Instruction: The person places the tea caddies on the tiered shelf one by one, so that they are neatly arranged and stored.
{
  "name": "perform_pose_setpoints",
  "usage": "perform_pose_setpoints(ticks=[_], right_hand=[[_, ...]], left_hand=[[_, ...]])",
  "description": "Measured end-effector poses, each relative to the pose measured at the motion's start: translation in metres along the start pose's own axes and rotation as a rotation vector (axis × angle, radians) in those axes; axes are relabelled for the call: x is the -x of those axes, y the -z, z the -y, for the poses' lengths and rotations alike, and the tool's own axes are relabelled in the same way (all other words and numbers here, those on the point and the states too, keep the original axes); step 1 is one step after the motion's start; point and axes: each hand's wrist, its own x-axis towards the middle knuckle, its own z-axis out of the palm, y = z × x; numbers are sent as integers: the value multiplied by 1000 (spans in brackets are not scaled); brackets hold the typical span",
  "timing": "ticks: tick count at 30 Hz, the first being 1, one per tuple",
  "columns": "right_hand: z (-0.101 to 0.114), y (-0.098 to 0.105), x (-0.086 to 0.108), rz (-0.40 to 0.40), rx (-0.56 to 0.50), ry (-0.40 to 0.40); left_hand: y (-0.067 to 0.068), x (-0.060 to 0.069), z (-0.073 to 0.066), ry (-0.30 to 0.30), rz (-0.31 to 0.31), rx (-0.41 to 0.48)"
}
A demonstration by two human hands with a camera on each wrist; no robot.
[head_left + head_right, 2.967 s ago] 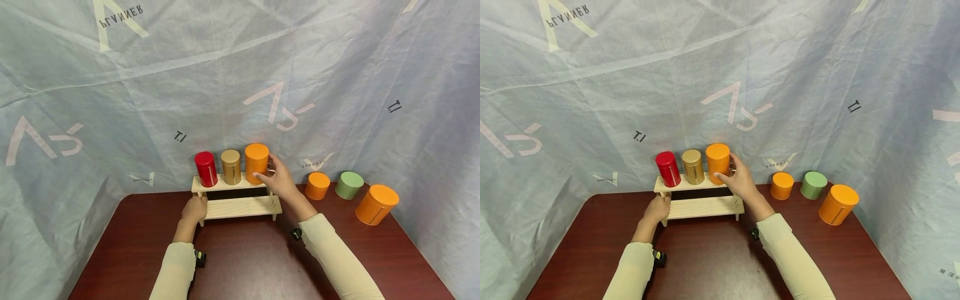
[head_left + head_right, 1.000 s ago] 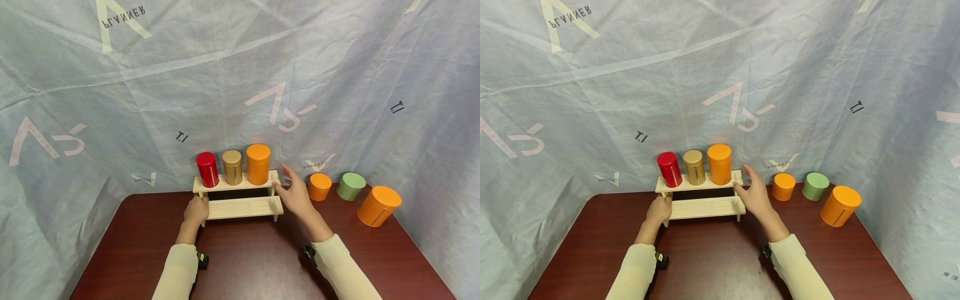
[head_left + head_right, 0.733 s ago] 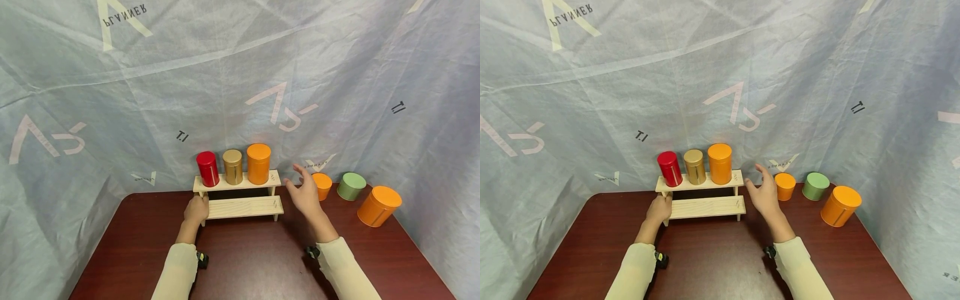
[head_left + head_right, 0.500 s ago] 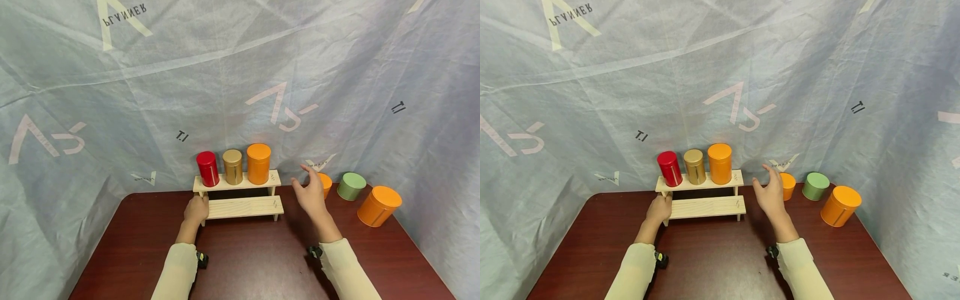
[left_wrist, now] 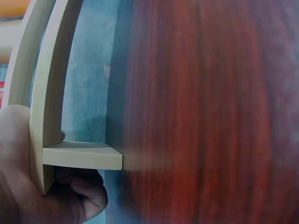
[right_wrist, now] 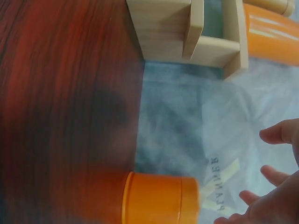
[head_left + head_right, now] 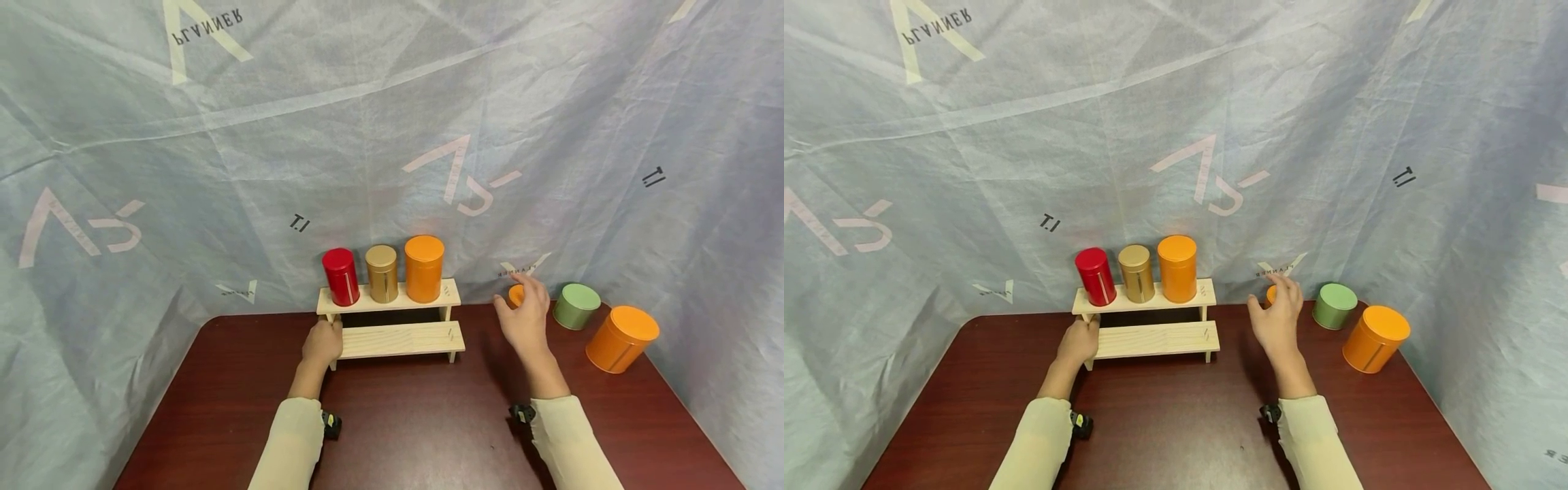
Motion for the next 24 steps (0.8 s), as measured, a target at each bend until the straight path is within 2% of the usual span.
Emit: perform_pose_setpoints(ticks=[3,13,18,24], right_hand=[[-7,2,-1,-2,9,-40],[-31,6,-5,-12,50,-88],[-38,8,-8,24,87,-136],[-43,12,-7,107,122,-206]], left_hand=[[0,1,0,0,-2,4],[1,0,0,-15,-11,2],[-1,0,2,-3,-26,-26],[-4,-2,2,-19,-62,-66]])
